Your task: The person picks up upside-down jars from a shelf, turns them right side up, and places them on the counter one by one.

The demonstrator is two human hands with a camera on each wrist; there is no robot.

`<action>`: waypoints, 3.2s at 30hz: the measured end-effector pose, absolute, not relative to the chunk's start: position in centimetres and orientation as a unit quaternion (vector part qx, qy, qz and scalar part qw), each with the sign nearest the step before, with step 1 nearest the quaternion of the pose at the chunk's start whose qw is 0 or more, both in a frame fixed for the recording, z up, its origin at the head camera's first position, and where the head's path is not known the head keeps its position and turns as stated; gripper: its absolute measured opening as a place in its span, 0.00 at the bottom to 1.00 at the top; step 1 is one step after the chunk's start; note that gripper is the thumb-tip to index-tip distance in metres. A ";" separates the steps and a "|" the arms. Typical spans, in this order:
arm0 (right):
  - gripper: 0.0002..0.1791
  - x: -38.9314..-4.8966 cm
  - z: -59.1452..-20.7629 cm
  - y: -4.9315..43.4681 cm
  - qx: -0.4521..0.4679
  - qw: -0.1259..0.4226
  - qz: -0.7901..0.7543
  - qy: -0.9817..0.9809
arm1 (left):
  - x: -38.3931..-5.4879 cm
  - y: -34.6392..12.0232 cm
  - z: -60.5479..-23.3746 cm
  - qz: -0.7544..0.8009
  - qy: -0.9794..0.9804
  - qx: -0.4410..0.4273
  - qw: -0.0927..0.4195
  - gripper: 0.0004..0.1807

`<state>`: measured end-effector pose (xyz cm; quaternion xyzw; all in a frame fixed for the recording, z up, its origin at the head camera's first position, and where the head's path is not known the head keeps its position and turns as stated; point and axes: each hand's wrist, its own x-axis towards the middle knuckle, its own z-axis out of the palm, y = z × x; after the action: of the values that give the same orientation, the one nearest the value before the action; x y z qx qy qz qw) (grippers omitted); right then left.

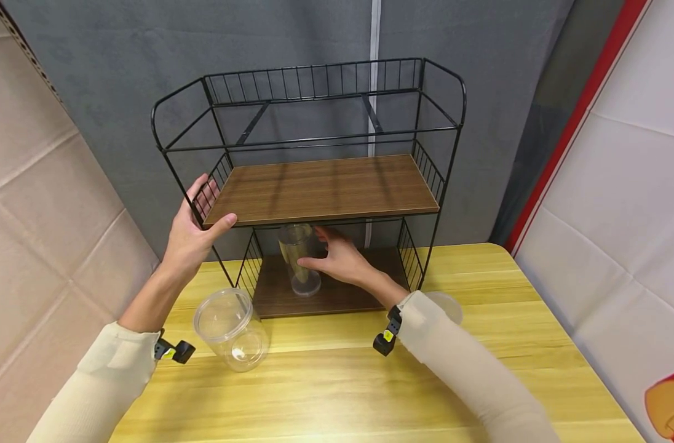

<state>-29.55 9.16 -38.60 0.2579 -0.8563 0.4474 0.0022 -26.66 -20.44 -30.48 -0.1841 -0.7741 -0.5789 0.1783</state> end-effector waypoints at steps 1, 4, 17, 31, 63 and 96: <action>0.52 -29.7 -38.7 8.9 0.257 0.005 0.450 -0.855 | -26.7 -20.5 -30.5 -0.579 -0.774 -0.184 0.179 0.51; 0.52 -30.0 -38.9 8.2 0.249 0.008 0.456 -0.854 | -26.6 -20.5 -30.6 -0.580 -0.773 -0.184 0.179 0.51; 0.53 -30.5 -39.3 6.5 0.206 0.004 0.472 -0.857 | -26.7 -20.4 -30.6 -0.586 -0.769 -0.186 0.176 0.52; 0.50 -31.0 -39.7 5.8 0.185 0.016 0.486 -0.854 | -26.9 -20.4 -30.7 -0.592 -0.764 -0.187 0.175 0.52; 0.47 -24.7 -37.3 10.2 0.275 0.050 0.468 -0.838 | -23.2 -18.7 -30.1 -0.522 -0.780 -0.135 0.318 0.52; 0.40 -16.7 -34.6 18.3 0.280 0.152 0.722 -0.613 | -15.4 -11.8 -37.3 -0.559 -0.745 -0.325 0.163 0.59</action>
<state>-16.72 18.33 -34.59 0.2801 -0.6135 0.7225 0.1522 -15.43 -11.84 -37.32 -0.3253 -0.7448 -0.5593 0.1632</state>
